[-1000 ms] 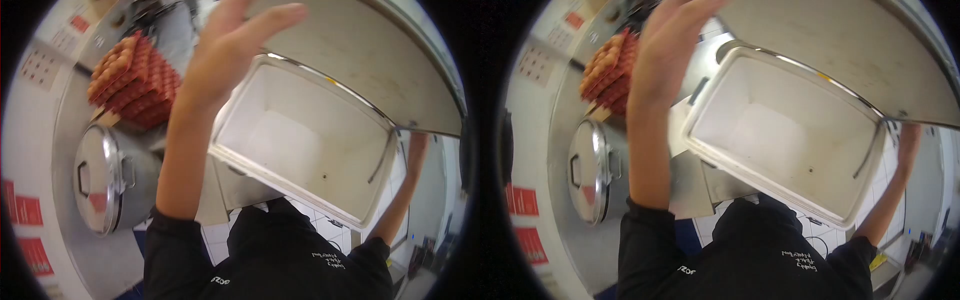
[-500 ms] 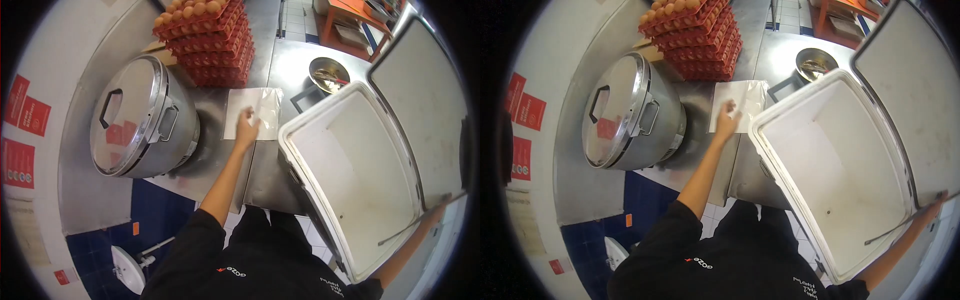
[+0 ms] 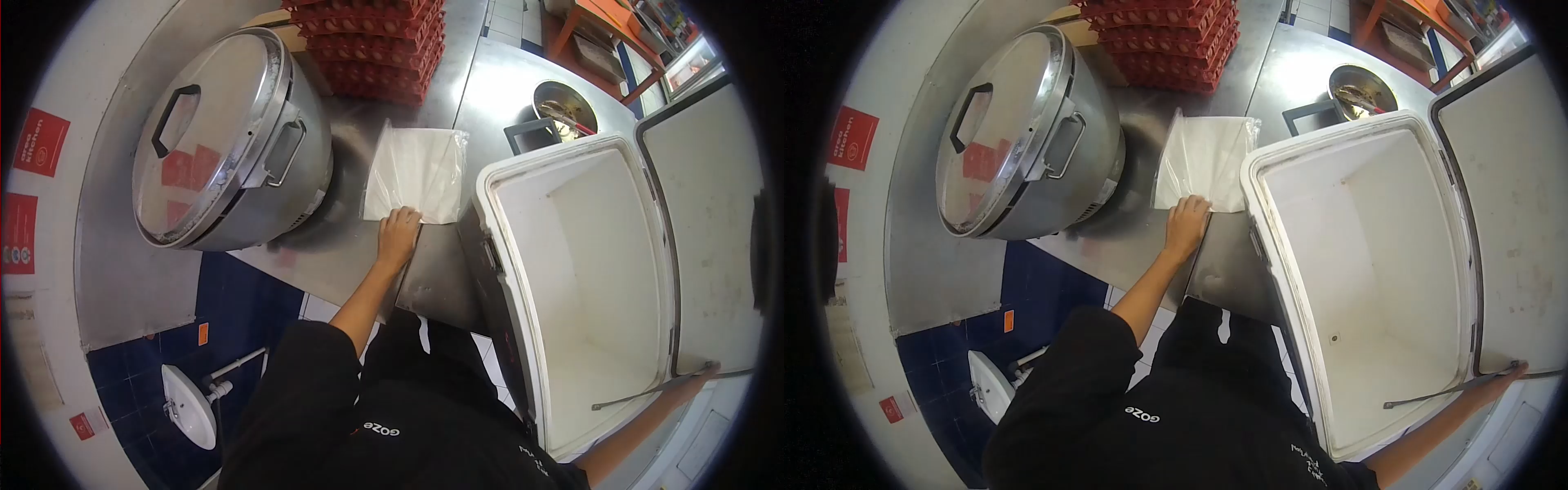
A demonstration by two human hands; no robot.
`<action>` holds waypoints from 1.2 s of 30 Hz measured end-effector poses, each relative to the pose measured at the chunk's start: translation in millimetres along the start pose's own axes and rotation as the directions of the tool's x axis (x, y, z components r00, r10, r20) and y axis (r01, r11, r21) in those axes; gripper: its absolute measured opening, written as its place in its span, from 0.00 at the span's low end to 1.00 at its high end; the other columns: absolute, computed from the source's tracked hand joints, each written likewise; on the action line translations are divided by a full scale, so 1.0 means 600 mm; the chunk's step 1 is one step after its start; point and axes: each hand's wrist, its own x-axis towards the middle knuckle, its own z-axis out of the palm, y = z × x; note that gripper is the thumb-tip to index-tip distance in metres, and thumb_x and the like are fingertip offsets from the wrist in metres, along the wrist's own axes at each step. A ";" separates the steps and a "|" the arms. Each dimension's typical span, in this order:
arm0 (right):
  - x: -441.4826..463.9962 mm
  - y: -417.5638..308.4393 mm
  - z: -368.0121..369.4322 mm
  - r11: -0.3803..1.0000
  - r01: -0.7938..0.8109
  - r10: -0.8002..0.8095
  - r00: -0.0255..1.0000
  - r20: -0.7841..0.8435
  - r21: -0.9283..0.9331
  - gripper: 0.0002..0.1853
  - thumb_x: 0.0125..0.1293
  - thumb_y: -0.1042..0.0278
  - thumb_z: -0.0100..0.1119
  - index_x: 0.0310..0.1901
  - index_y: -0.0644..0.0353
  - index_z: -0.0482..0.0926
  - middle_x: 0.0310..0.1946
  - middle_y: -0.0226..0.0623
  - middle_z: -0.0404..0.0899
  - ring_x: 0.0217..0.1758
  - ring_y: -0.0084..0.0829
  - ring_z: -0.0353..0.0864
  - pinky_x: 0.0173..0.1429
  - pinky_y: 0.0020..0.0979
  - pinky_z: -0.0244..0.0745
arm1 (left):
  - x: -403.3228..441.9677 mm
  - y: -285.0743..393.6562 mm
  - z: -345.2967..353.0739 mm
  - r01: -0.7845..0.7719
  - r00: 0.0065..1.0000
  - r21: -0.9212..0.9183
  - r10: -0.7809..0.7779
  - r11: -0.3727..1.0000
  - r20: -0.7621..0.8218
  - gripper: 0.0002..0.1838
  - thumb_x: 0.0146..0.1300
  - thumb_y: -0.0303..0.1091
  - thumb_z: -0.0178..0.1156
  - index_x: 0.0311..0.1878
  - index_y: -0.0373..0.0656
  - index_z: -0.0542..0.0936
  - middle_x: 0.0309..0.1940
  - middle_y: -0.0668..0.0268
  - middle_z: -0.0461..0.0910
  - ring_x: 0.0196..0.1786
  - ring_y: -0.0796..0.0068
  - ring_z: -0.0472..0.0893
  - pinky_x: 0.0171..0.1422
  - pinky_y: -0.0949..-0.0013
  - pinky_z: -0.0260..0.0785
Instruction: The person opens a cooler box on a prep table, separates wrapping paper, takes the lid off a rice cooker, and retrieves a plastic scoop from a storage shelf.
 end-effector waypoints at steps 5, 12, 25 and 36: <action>-0.067 -0.054 -0.010 0.977 -0.197 0.204 0.975 -0.089 0.080 0.41 0.76 0.31 0.42 0.77 0.56 0.66 0.77 0.45 0.64 0.79 0.43 0.62 0.82 0.41 0.55 | -0.078 -0.033 -0.031 0.119 0.988 -0.084 -0.110 0.989 0.110 0.14 0.67 0.36 0.63 0.55 0.47 0.81 0.53 0.65 0.80 0.60 0.61 0.76 0.62 0.54 0.68; -0.166 -0.101 -0.021 0.976 -0.171 0.195 0.961 -0.196 0.133 0.44 0.72 0.32 0.52 0.75 0.64 0.68 0.74 0.46 0.69 0.74 0.42 0.70 0.78 0.39 0.64 | 0.033 -0.048 -0.034 -0.229 0.973 -0.061 0.227 0.972 -0.043 0.10 0.63 0.36 0.66 0.45 0.44 0.79 0.44 0.64 0.80 0.54 0.60 0.77 0.56 0.57 0.70; -0.150 -0.016 -0.061 0.962 -0.260 0.193 0.861 -0.471 -0.081 0.39 0.69 0.33 0.61 0.60 0.69 0.79 0.58 0.48 0.81 0.54 0.43 0.83 0.60 0.40 0.79 | -0.156 -0.175 -0.121 -0.302 0.904 -0.373 0.388 0.877 0.181 0.07 0.69 0.33 0.62 0.41 0.41 0.76 0.38 0.58 0.78 0.45 0.52 0.79 0.50 0.52 0.73; -0.186 -0.122 0.057 0.966 -0.090 0.183 0.901 -0.392 0.244 0.46 0.66 0.33 0.65 0.58 0.81 0.73 0.56 0.57 0.79 0.58 0.45 0.81 0.61 0.39 0.77 | -0.240 -0.135 -0.188 -0.113 0.938 -0.239 0.183 0.964 0.295 0.17 0.60 0.45 0.69 0.40 0.42 0.77 0.38 0.59 0.79 0.46 0.52 0.79 0.49 0.51 0.71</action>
